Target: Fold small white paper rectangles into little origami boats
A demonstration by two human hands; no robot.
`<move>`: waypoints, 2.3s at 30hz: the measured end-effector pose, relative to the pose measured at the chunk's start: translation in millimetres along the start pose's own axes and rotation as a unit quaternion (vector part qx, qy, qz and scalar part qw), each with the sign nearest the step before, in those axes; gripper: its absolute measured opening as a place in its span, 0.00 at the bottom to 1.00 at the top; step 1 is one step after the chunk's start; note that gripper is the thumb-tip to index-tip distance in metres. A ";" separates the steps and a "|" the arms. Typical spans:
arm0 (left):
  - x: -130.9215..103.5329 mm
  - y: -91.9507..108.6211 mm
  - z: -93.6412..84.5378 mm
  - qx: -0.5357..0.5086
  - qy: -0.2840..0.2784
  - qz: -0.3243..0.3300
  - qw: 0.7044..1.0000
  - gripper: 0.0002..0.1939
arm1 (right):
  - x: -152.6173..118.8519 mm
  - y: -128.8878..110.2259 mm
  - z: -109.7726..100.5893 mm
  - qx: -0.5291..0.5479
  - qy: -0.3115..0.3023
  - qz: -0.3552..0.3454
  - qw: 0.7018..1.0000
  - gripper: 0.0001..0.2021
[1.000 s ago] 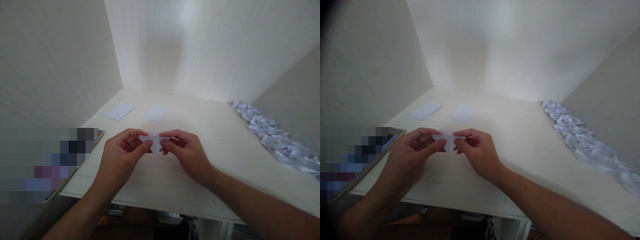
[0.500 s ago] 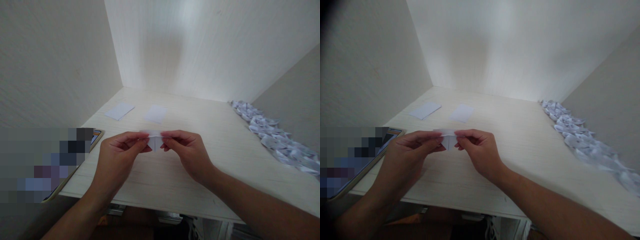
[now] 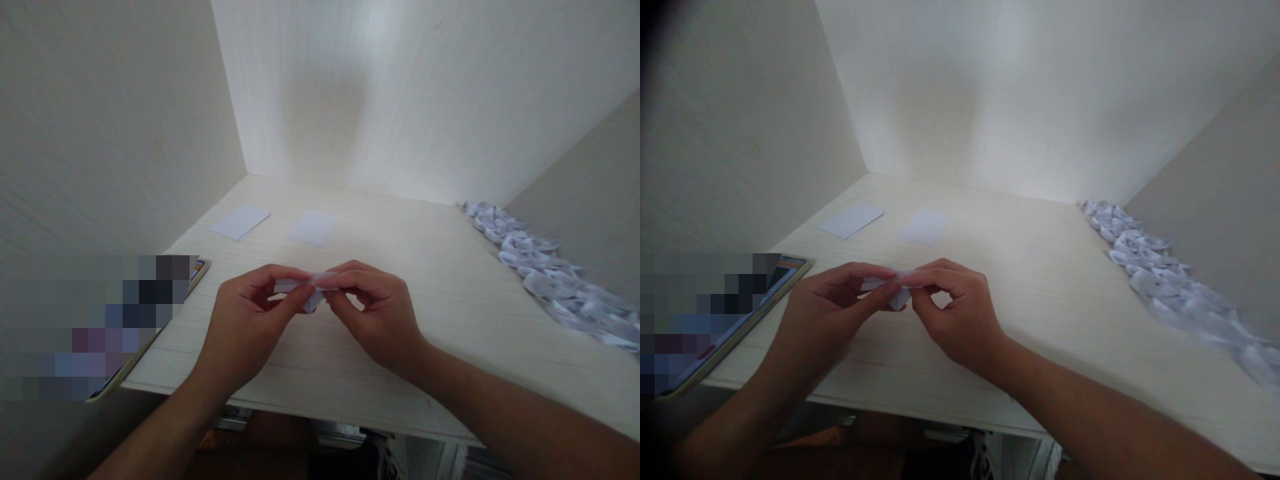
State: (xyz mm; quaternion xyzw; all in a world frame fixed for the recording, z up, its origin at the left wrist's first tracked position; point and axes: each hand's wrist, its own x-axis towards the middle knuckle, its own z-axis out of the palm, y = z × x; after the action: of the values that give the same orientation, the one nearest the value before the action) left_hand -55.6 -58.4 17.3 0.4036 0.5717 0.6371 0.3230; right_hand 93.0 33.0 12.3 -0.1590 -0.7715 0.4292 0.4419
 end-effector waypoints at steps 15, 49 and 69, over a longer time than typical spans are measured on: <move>2.3 -5.7 -2.3 -0.036 0.017 -0.031 0.999 0.26 | 0.9 1.8 0.5 0.066 0.020 0.115 0.991 0.11; 9.7 -12.0 -17.7 -0.014 -0.048 -0.106 0.993 0.26 | 12.9 6.6 -17.9 0.025 -0.121 0.186 0.975 0.10; 3.5 -13.6 -20.5 0.047 -0.067 0.041 0.996 0.06 | 24.4 23.9 -33.3 0.212 -0.099 0.265 0.935 0.12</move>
State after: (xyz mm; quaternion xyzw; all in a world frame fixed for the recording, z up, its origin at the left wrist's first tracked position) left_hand -76.0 -63.0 3.9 0.4833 0.5610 0.5938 0.3147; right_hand 103.4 79.4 14.4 -0.2170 -0.6321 0.6981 0.2569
